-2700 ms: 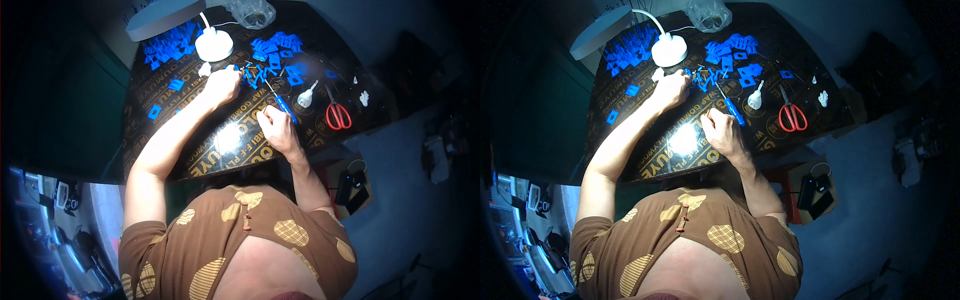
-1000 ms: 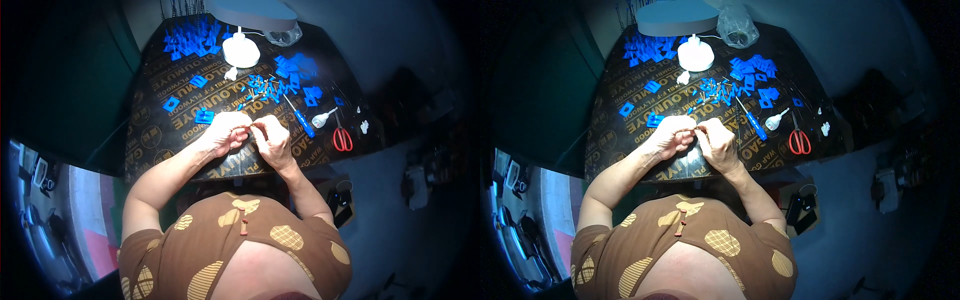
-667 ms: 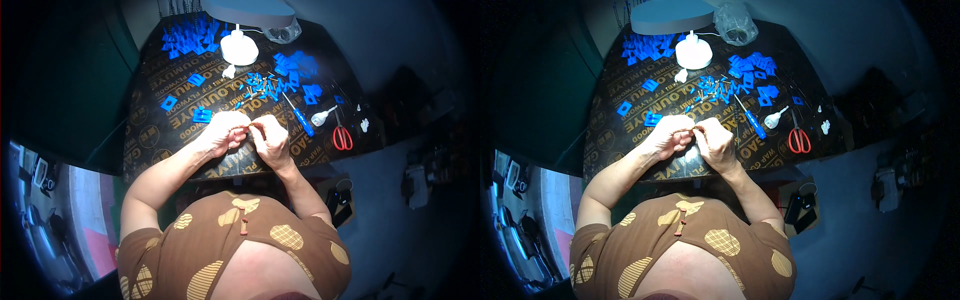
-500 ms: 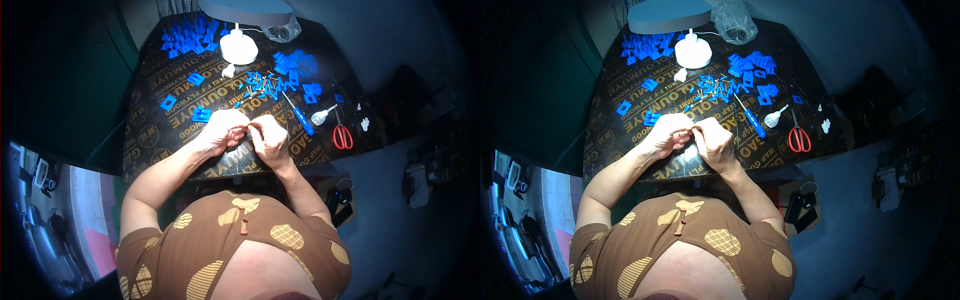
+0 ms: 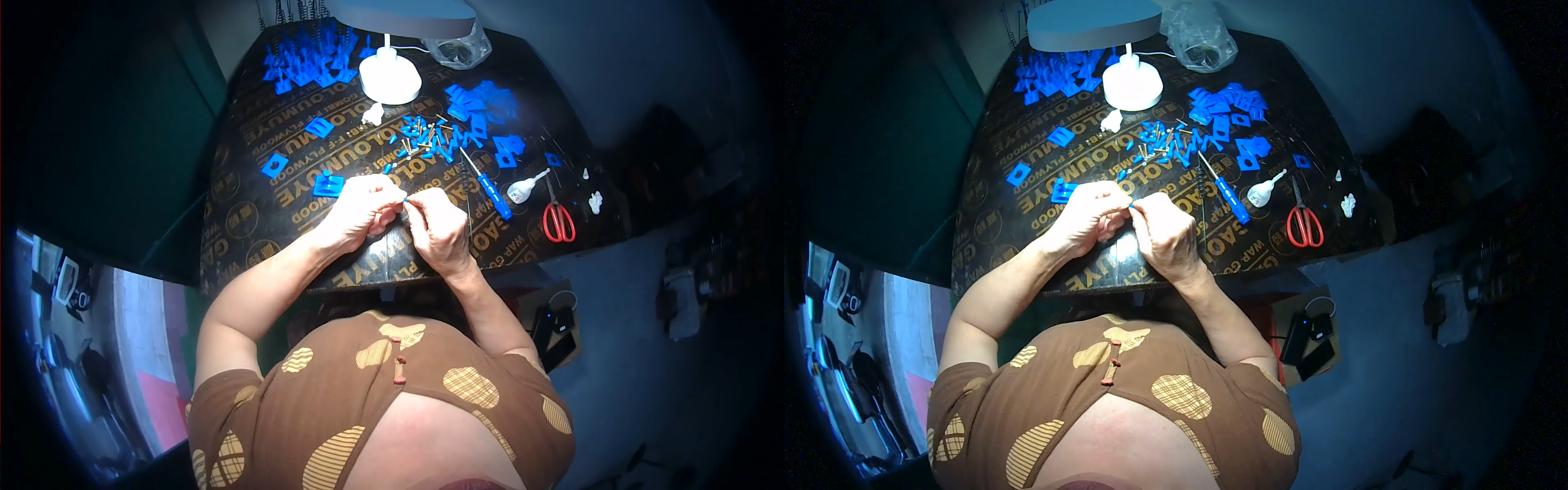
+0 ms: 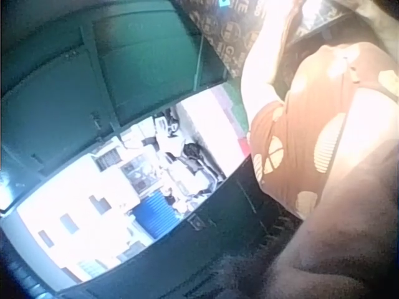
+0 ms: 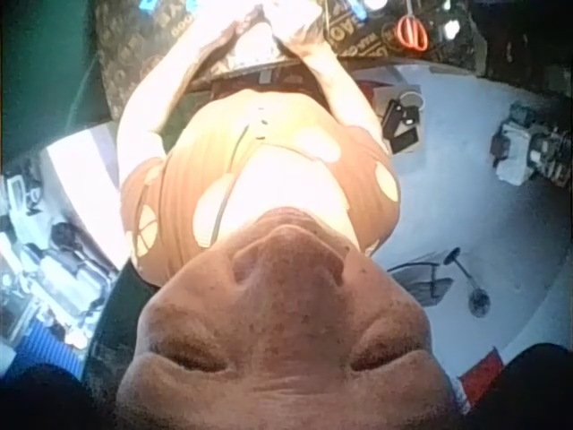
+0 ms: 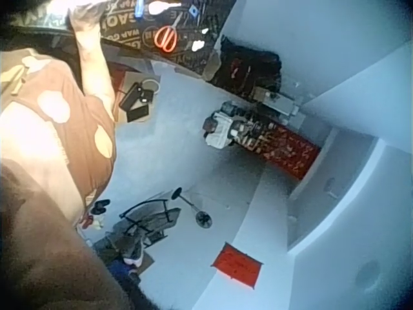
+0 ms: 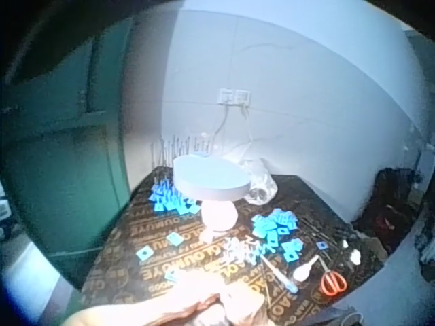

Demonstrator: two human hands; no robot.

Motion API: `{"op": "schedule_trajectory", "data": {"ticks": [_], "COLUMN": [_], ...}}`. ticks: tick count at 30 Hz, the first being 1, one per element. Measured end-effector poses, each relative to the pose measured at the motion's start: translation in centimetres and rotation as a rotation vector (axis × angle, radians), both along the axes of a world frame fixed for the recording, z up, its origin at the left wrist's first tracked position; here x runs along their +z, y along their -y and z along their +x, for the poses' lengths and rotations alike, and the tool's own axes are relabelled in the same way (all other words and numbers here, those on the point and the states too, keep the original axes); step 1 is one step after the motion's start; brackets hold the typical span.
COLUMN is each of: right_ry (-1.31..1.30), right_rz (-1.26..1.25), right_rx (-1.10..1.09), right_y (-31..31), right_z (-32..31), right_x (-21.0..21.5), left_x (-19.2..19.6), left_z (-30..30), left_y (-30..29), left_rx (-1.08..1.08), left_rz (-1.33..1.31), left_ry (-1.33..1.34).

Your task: The person assembles plastic clips by fastening components with a screwdriver, applying glue from a bottle, and attaching springs to metal wires.

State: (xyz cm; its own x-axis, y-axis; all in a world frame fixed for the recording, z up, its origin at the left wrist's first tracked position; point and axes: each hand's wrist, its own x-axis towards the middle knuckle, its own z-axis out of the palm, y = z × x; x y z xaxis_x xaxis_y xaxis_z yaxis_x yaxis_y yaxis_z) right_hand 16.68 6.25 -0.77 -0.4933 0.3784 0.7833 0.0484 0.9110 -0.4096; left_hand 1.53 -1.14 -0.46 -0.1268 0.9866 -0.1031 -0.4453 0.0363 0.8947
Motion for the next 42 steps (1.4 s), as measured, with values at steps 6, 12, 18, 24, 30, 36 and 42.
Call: {"op": "schedule_trajectory", "data": {"ticks": [6, 12, 18, 24, 30, 36, 42], "right_ry": [0.008, -0.031, -0.045, -0.039, -0.027, -0.074, -0.05], "right_rz": [-0.013, -0.036, -0.206, -0.204, -0.279, -0.225, -0.231], "right_rx": [0.007, 0.027, 0.027, 0.085, 0.084, 0.09, 0.106], "right_y": [0.0, 0.1, 0.4, 0.0, 0.3, 0.1, 0.0], "right_z": [0.1, 0.0, 0.1, 0.2, 0.4, 0.3, 0.4], "right_x": [0.1, 0.2, 0.2, 0.0, 0.0, 0.1, -0.2], "left_x": [0.0, 0.5, 0.8, 0.5, 0.9, 1.0, 0.4], "left_z": [0.2, -0.1, 0.0, 0.0, 0.2, 0.5, 0.3], "left_y": [-0.1, 0.0, -0.1, 0.1, 0.2, 0.2, 0.2], "left_rx": [0.039, -0.041, -0.07, -0.063, -0.081, -0.066, -0.057], "left_rz": [-0.004, -0.11, -0.152, -0.087, -0.084, -0.028, 0.008], "left_ry": [0.025, 0.138, 0.18, 0.124, 0.129, 0.055, -0.034]}}
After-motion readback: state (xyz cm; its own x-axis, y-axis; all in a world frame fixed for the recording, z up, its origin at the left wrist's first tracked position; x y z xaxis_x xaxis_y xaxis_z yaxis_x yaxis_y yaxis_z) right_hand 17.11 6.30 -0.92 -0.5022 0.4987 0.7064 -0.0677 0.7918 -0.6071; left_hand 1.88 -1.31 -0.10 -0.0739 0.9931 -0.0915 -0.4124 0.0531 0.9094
